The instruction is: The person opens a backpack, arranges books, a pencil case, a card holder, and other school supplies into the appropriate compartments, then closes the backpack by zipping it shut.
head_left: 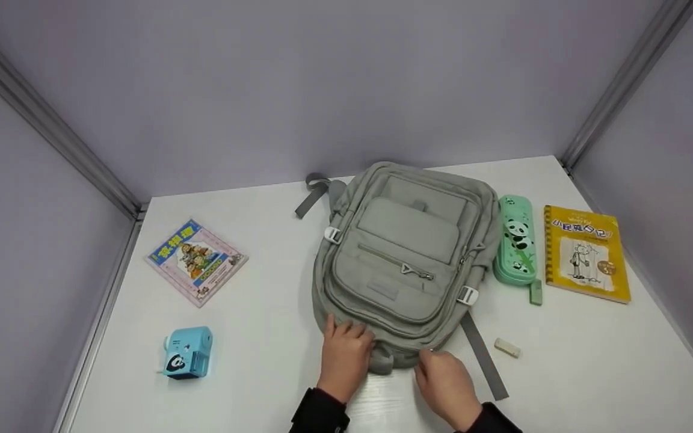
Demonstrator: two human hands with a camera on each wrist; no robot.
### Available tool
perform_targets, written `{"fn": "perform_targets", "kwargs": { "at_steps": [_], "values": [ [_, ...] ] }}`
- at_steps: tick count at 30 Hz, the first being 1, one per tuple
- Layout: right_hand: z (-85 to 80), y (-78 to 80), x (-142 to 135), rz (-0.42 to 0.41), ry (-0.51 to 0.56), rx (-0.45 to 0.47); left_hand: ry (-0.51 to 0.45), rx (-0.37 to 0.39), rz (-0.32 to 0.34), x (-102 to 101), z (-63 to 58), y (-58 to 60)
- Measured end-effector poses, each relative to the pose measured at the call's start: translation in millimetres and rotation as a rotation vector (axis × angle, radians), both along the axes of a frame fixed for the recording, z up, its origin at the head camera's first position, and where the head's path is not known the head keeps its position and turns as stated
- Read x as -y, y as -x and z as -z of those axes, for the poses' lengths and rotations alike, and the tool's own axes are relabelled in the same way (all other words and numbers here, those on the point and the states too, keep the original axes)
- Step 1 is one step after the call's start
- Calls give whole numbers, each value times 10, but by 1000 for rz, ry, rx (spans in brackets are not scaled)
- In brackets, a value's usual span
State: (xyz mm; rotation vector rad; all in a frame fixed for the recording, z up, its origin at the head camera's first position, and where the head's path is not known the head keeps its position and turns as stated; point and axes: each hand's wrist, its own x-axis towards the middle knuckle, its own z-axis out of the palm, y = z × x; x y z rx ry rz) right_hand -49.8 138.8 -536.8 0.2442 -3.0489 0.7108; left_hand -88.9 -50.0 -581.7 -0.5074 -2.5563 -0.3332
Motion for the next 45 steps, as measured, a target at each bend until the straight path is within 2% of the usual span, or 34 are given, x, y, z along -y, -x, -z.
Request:
{"fn": "perform_targets", "kwargs": {
  "at_steps": [5, 14, 24, 27, 32, 37, 41, 45],
  "values": [
    [-10, -18, 140, -66, 57, -23, 7, -2, -4, -5, -31, -49],
    [27, 37, 96, -70, 132, -54, 49, 71, -21, -98, -136, -261],
    [121, 84, -92, -100, 193, -33, 104, -25, -8, -292, -190, -484],
    [96, 76, -126, -93, 177, -21, 108, -48, -3, -357, -205, -516],
    [-9, -1, -126, -84, 93, -34, 112, -82, 12, -423, -194, -542],
    [-133, -106, -98, -65, 29, -29, 80, -72, 14, -425, -138, -527],
    [-201, -146, -116, -22, 39, 40, 47, -14, 37, -401, -150, -522],
    [-245, -153, -195, 18, 66, 133, 35, 157, 102, -375, -247, -547]
  ]
}}
